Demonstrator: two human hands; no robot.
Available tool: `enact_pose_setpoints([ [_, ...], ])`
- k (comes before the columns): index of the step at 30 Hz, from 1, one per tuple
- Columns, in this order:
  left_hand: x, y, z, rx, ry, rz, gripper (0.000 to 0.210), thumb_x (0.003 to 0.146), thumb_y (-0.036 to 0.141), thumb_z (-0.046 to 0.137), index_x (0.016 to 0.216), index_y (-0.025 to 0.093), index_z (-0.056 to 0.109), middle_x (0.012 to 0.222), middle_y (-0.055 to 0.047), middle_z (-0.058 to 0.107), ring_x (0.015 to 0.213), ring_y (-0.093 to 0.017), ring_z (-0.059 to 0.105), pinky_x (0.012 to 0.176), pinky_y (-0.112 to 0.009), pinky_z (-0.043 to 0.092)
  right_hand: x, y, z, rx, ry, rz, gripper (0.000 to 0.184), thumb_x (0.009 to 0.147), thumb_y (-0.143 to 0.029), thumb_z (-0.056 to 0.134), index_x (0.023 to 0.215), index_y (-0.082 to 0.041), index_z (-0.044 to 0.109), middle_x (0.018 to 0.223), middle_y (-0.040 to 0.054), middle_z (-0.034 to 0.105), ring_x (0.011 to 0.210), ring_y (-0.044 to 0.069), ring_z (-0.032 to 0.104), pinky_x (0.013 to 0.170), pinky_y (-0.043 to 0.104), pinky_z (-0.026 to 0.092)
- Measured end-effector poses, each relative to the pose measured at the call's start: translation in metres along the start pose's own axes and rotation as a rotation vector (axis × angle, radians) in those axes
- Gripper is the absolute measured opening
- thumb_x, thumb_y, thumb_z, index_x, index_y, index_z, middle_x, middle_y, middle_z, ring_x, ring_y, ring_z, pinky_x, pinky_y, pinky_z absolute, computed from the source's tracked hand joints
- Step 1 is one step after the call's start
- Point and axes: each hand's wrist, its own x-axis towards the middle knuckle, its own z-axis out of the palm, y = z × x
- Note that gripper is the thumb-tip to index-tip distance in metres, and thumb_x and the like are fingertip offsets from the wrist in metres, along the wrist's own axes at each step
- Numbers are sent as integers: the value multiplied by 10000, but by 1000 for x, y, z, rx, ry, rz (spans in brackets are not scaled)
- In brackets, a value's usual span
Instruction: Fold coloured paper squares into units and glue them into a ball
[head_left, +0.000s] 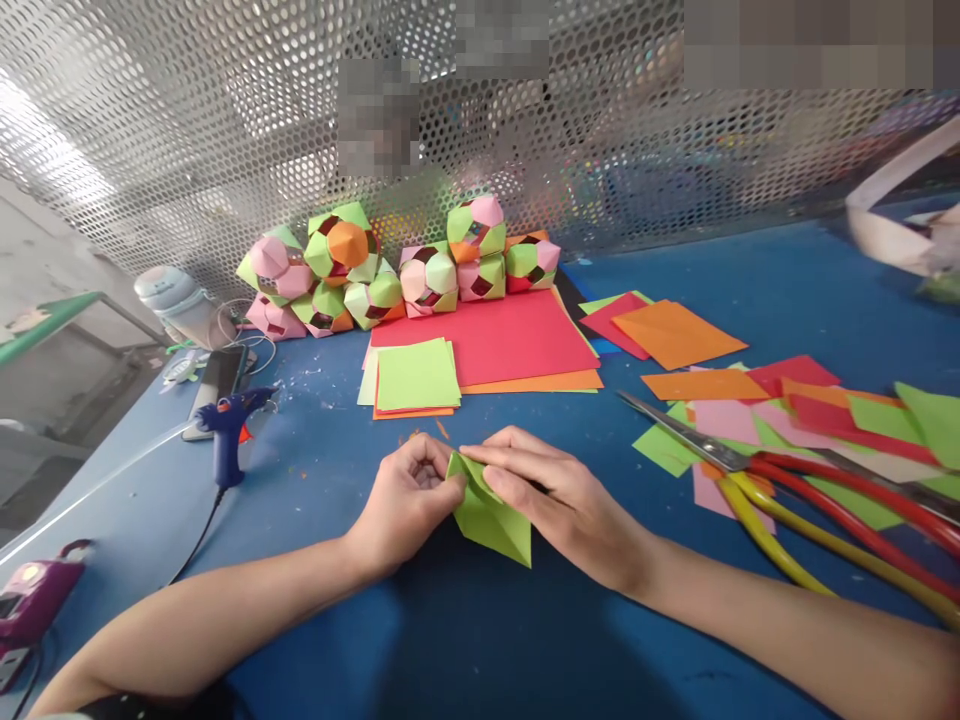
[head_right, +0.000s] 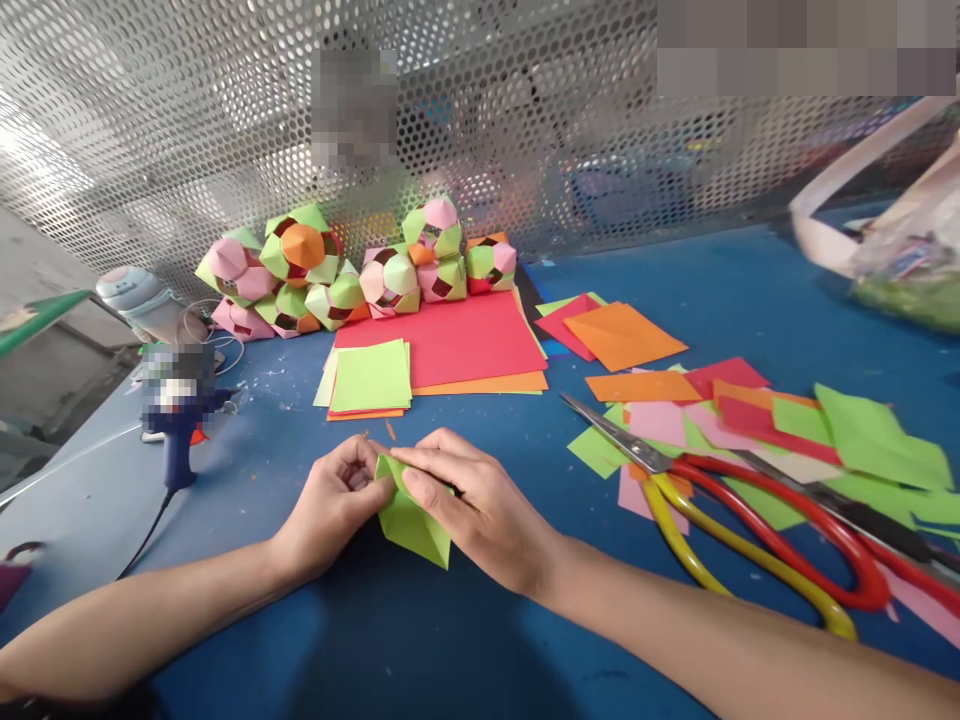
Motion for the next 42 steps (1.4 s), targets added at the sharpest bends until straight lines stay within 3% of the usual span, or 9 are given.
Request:
enact_pose_setpoints([
  [10, 0, 3, 1, 5, -17, 15, 174, 697, 129, 599, 641, 167, 438, 720, 13, 537, 675, -91, 497, 610, -212, 402, 1, 3, 3, -116, 51, -32, 236, 903, -247, 478, 1093, -246, 619, 933, 31, 587, 858, 147, 585, 765, 274, 502],
  [14, 0, 3, 1, -12, -18, -13, 177, 692, 130, 601, 652, 170, 434, 713, 21, 533, 653, -84, 486, 601, -210, 396, 1, 4, 3, -144, 64, -70, 232, 912, -274, 466, 1083, -221, 614, 919, 45, 596, 848, 154, 586, 760, 287, 508],
  [20, 0, 3, 0, -2, 25, -34, 189, 688, 138, 615, 661, 172, 431, 673, 42, 502, 612, -73, 453, 571, -203, 368, 0, 4, 2, -159, 18, -152, 430, 812, -407, 626, 1168, -172, 574, 986, 75, 585, 889, 177, 588, 772, 298, 518],
  [24, -1, 4, 1, 3, -3, -32, 206, 692, 165, 633, 648, 170, 431, 676, 38, 502, 618, -73, 456, 577, -205, 374, -1, 6, 5, -207, 90, -210, 283, 897, -260, 513, 1159, -195, 599, 894, 58, 590, 820, 155, 593, 717, 290, 523],
  [28, -1, 4, 2, 3, -24, -34, 215, 701, 190, 643, 651, 170, 435, 701, 21, 522, 635, -82, 471, 577, -211, 380, -1, 10, 7, -256, 174, -303, 300, 921, -143, 425, 1134, -201, 627, 807, 44, 581, 728, 134, 589, 650, 273, 522],
  [35, 1, 5, 1, -47, 9, -78, 246, 698, 232, 662, 656, 173, 427, 621, 49, 468, 564, -66, 428, 540, -202, 350, -2, 14, 8, -309, 136, -370, 457, 899, -53, 380, 1306, -230, 491, 1018, 84, 600, 937, 154, 616, 774, 297, 552],
  [42, 3, 1, -3, -125, 3, -75, 269, 709, 257, 679, 668, 168, 428, 610, 57, 457, 558, -58, 416, 544, -198, 338, -1, 12, 8, -347, 103, -451, 517, 895, -25, 376, 1370, -228, 406, 1223, 93, 602, 1144, 181, 550, 940, 396, 508],
])
